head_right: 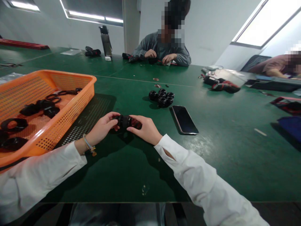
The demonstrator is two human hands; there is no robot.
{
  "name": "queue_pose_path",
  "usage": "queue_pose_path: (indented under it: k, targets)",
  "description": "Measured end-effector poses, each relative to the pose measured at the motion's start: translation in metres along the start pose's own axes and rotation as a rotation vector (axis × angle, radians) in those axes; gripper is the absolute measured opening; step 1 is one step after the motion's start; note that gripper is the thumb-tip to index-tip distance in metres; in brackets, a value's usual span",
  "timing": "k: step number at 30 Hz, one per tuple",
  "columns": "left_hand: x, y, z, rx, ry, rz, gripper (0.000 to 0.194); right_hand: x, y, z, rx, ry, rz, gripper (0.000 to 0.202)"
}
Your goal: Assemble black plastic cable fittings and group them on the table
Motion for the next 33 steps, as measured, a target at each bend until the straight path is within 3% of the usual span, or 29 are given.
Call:
queue_pose_path:
  k: [15, 24, 33]
  targets:
    - [0.0001, -0.0006, 0.0007, 0.058, -0.057, -0.036, 0.023, 0.0026, 0.0018, -0.0004, 0.029, -0.003, 0.011, 0.036]
    - [-0.0014, -0.0003, 0.0013, 0.033, -0.024, 0.002, 0.023, 0.0024, -0.0024, -0.0008, -0.023, 0.009, 0.059, 0.032]
    - [-0.0017, -0.0016, 0.0004, 0.057, -0.038, -0.018, 0.025, 0.0044, 0.0047, 0.0002, 0.024, 0.028, -0.074, 0.043]
Point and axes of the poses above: each hand's wrist, its own z-axis away from the middle knuckle, its own x-axis out of the palm, y = z × x, the point moved 8 cm from there along -z, towards the middle knuckle, and after that the axes turned 5 degrees about y, right-handed, at the moved point
